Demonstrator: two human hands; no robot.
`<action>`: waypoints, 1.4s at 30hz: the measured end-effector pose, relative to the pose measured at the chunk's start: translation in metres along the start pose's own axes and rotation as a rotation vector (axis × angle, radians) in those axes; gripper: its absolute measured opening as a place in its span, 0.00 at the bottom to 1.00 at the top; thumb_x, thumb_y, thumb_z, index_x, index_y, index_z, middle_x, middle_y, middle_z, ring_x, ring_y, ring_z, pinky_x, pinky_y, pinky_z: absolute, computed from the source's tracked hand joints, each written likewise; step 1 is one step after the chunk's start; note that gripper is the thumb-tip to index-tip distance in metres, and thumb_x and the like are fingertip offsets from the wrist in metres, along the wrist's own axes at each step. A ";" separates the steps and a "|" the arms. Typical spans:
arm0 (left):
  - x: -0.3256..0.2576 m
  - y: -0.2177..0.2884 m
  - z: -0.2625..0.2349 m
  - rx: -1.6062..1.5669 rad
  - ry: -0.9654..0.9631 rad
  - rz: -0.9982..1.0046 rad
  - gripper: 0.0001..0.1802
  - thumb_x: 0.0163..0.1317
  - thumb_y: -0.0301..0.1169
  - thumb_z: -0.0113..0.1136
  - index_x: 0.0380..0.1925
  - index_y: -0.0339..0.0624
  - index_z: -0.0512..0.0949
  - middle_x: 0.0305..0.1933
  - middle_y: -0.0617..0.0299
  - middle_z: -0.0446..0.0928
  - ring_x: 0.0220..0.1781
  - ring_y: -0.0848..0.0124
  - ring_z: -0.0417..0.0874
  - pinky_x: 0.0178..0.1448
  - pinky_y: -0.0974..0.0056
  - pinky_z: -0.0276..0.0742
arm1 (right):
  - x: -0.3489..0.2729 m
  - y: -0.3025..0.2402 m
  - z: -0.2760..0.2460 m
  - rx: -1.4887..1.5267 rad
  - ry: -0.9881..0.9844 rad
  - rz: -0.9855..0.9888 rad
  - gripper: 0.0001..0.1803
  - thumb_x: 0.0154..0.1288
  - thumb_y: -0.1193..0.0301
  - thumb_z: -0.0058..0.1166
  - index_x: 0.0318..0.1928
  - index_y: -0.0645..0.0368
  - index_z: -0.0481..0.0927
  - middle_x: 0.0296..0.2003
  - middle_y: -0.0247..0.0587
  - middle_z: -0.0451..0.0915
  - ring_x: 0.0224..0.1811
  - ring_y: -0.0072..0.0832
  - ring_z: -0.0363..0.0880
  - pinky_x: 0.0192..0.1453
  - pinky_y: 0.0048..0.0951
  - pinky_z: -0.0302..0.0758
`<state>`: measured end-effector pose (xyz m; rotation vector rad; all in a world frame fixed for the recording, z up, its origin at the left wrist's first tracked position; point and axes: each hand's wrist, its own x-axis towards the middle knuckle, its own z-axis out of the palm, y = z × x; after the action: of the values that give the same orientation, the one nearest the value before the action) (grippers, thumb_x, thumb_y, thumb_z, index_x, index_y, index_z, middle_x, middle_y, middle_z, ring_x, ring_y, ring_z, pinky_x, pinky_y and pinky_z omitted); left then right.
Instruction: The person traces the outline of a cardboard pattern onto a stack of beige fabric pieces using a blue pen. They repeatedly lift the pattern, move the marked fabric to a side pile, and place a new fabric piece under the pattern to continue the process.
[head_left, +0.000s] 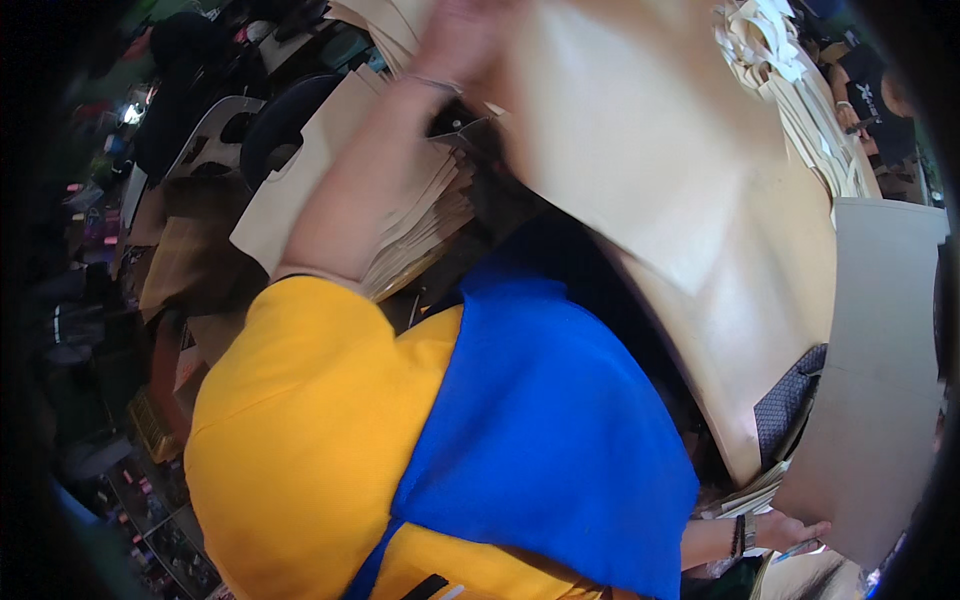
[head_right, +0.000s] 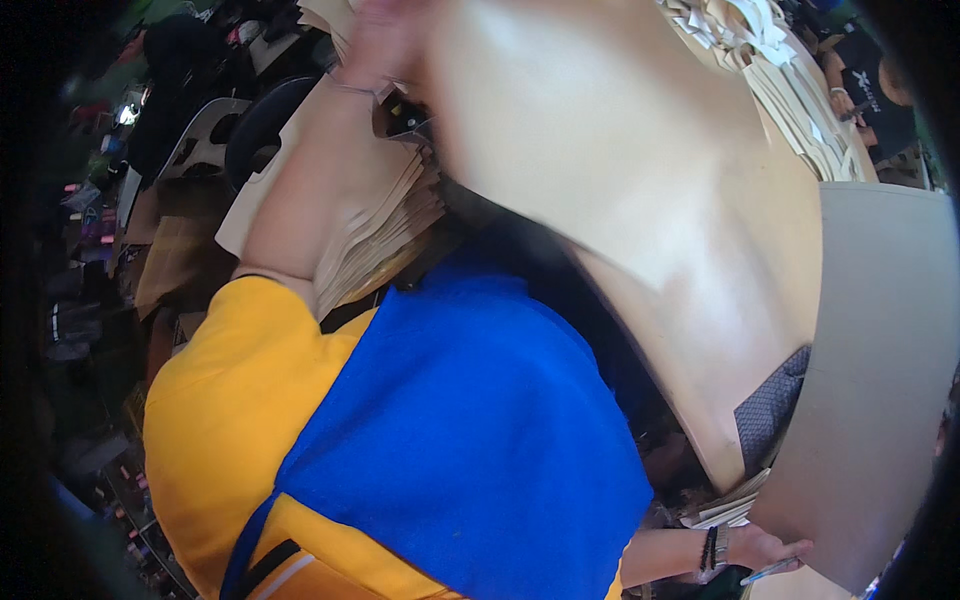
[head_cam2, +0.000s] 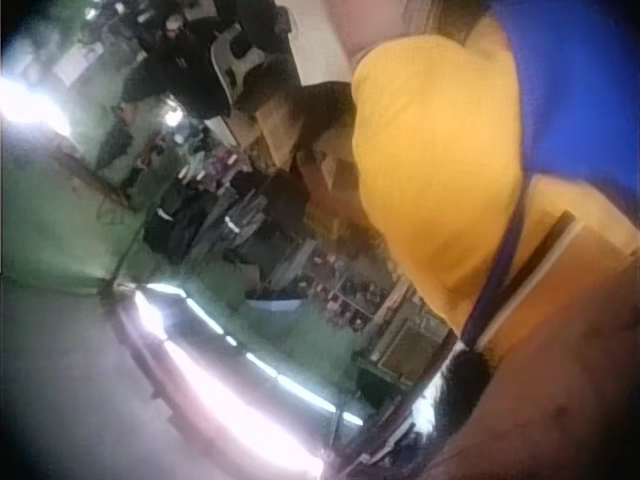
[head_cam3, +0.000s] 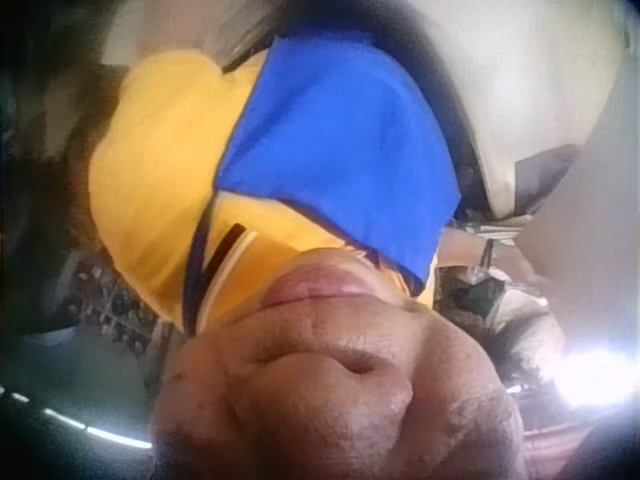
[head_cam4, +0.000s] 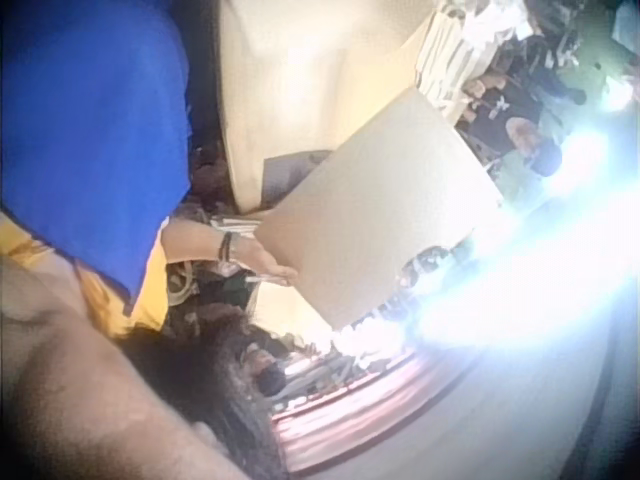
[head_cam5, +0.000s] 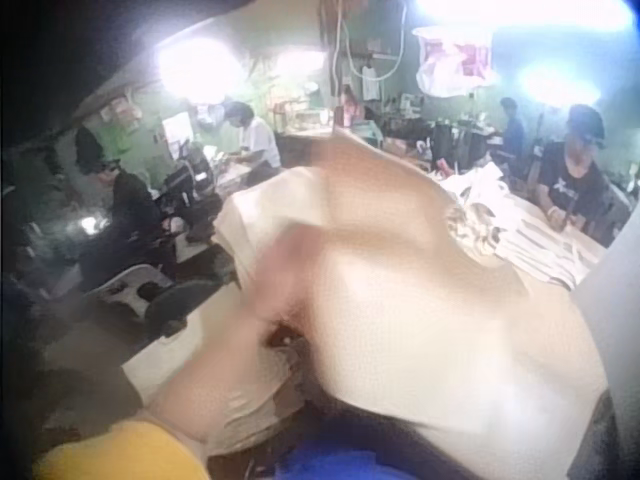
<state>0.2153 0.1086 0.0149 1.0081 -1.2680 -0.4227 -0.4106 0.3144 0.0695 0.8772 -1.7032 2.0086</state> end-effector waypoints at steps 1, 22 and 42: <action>0.008 0.019 -0.055 0.136 0.133 -0.017 0.14 0.65 0.34 0.60 0.47 0.40 0.77 0.43 0.60 0.82 0.45 0.71 0.81 0.51 0.64 0.78 | 0.000 0.008 0.001 0.010 -0.012 0.000 0.20 0.67 0.62 0.56 0.49 0.67 0.75 0.50 0.51 0.76 0.53 0.38 0.74 0.64 0.39 0.69; -0.313 -0.055 -0.249 1.455 0.054 -1.483 0.56 0.55 0.75 0.44 0.76 0.61 0.40 0.80 0.55 0.33 0.81 0.55 0.34 0.75 0.34 0.42 | -0.011 0.021 0.031 0.116 -0.217 0.009 0.20 0.67 0.64 0.56 0.49 0.69 0.75 0.50 0.50 0.76 0.54 0.37 0.74 0.65 0.38 0.68; 0.038 -0.055 -0.069 1.322 -0.339 -0.033 0.30 0.64 0.54 0.55 0.61 0.52 0.73 0.69 0.52 0.66 0.71 0.53 0.64 0.70 0.50 0.62 | -0.048 -0.002 0.035 0.138 -0.138 0.301 0.20 0.71 0.63 0.53 0.54 0.67 0.73 0.51 0.44 0.76 0.50 0.28 0.75 0.56 0.32 0.72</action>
<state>0.3041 0.0772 -0.0053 2.1065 -1.8592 0.3373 -0.3661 0.2863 0.0424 0.8636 -1.8861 2.3336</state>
